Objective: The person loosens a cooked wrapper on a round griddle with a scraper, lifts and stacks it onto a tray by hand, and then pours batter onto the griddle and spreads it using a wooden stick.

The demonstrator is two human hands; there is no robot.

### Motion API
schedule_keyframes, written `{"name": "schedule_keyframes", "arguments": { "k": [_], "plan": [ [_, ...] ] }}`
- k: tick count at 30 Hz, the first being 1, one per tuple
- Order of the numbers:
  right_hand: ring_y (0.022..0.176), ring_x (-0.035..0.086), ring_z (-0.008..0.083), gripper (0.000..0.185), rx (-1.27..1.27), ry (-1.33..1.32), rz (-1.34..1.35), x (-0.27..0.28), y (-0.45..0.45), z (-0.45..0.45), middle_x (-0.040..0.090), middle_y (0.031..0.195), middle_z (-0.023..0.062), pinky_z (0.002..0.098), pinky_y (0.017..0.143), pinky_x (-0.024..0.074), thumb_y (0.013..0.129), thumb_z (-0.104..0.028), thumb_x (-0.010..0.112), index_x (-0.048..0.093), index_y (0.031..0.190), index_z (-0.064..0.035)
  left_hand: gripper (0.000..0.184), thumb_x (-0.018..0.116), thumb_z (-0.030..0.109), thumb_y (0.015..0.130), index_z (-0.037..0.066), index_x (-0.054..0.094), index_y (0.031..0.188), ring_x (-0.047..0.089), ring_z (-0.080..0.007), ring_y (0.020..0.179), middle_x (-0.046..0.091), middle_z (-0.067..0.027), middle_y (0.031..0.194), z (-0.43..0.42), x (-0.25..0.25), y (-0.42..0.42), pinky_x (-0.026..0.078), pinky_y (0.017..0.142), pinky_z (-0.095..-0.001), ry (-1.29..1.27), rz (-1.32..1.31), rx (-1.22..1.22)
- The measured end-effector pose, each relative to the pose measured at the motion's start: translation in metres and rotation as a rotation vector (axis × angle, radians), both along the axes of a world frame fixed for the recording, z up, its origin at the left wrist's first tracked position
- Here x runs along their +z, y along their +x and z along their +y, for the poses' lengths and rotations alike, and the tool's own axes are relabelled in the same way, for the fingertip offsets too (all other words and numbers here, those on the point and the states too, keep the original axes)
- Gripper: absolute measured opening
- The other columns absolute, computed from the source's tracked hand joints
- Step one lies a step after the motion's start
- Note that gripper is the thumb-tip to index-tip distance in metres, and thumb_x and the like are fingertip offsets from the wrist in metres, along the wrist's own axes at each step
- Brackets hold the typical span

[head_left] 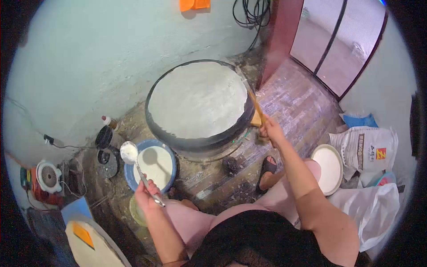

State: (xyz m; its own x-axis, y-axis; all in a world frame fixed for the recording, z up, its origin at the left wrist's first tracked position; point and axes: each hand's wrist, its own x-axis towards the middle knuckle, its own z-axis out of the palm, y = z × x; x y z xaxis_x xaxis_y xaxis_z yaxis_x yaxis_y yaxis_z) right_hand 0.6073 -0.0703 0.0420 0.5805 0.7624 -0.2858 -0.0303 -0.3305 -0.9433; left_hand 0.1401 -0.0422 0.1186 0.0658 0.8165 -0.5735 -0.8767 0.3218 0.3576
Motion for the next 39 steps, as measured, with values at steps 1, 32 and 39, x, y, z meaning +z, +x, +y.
{"name": "schedule_keyframes", "arguments": {
  "k": [1,32,39],
  "plan": [
    [0.059,0.054,0.0157,0.034,0.011,-0.001,-0.005,0.012,-0.006,-0.002,0.059,0.075,0.0107,0.0284,0.051,0.0446,0.087,-0.016,0.038,0.045,0.121,-0.0160,0.025,0.037,0.021,0.089,0.004,0.049,0.102,0.036,-0.0088,0.044,0.045,-0.0051,0.066,-0.001,0.004,-0.006,0.034,0.036,-0.0206,0.006,-0.054,-0.002],
    [0.067,0.058,0.0282,0.034,1.663,0.125,-1.144,0.087,-0.359,0.090,0.060,0.071,0.0122,0.0358,0.060,0.0457,0.073,-0.018,0.056,0.056,0.107,-0.0175,0.040,0.057,0.024,0.073,0.009,0.049,0.109,0.048,-0.0414,0.093,0.042,-0.0176,0.118,-0.090,-0.257,-0.116,0.039,0.081,-0.0457,-0.595,2.418,-0.473],
    [0.076,0.061,0.0301,0.018,1.932,-0.109,-1.338,0.035,-0.458,0.108,0.063,0.081,0.0141,0.0394,0.065,0.0485,0.069,-0.012,0.049,0.064,0.078,-0.0056,0.025,0.048,0.023,0.079,0.001,0.058,0.085,0.058,-0.0299,0.075,0.058,-0.0174,0.079,-0.127,-0.265,-0.157,0.046,0.065,-0.0370,-0.627,1.743,-0.643]
  ]
}}
